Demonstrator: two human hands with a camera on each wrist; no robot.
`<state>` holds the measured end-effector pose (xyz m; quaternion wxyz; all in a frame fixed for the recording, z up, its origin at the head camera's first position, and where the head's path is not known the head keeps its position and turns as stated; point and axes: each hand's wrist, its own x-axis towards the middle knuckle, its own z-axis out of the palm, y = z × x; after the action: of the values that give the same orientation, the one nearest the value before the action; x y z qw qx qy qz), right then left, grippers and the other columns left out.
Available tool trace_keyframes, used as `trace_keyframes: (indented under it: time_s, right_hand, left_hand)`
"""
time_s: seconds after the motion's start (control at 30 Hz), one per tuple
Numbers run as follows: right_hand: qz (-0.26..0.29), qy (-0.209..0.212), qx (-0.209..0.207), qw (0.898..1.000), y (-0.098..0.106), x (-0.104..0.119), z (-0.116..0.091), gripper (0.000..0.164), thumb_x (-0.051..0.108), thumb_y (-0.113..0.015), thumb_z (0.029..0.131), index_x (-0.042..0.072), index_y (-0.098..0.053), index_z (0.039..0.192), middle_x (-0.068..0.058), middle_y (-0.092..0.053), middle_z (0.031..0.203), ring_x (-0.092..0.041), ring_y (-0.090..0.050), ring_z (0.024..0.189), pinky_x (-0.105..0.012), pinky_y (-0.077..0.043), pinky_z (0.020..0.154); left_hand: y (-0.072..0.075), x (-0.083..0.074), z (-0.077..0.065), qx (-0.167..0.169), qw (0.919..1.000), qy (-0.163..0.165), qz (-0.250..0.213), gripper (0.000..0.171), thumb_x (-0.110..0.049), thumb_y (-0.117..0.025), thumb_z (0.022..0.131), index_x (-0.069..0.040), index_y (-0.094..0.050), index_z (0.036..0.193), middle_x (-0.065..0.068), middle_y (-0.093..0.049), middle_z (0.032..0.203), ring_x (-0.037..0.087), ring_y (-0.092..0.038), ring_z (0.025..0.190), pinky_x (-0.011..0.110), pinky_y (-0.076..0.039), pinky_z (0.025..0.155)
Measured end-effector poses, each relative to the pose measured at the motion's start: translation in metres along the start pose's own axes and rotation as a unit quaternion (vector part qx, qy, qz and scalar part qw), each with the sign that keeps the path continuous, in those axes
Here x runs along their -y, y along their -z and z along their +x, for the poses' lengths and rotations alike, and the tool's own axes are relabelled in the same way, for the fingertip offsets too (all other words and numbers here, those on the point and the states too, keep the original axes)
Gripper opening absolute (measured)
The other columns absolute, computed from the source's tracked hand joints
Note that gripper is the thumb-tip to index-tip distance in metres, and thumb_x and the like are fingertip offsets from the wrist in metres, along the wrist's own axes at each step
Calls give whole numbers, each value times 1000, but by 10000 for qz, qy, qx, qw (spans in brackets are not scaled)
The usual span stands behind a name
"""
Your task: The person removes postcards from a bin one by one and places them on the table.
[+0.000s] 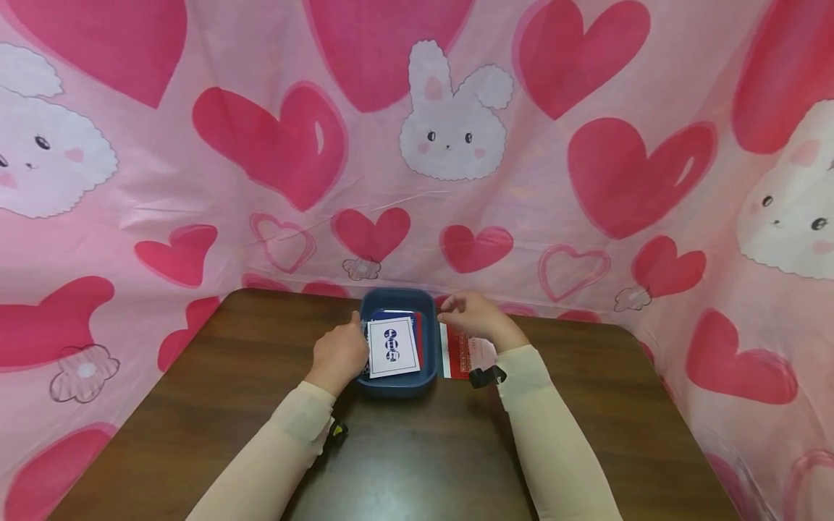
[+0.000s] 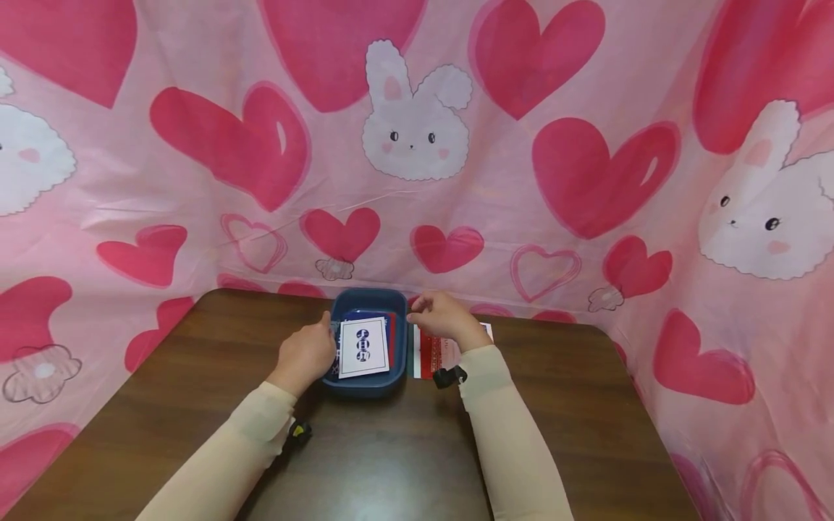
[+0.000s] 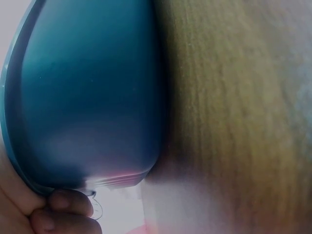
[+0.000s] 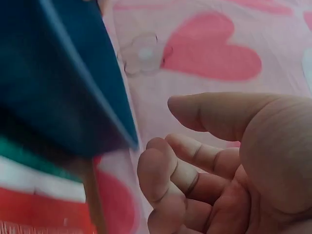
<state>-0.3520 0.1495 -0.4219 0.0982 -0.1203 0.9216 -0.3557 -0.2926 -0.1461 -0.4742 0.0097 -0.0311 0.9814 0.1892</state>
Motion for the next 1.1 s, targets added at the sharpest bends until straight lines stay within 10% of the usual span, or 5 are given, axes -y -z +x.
trace_keyframes:
  time_s: [0.4,1.1]
  right_hand:
    - [-118,269,885,9956,-46,79,33,51,32,-84,102,9,-70,146,-18,-80,116,-34,-82,92,-44,-72,81]
    - [-2186,-502,388,9738,-91,85,48,73,34,-90,96,3,-60,155,-18,-75,145,-32,-74,122,-57,-59,119]
  left_hand:
    - [2,2,4,154,9999,33,41,74,-31,-65,112,0,-40,174,27,-77,138,37,-77,92,51,-69,73]
    - [4,-4,1,179,9998,49,81,74,-30,-64,111,-2,-39,175,23,-80,120,34,-72,82,45,-66,65]
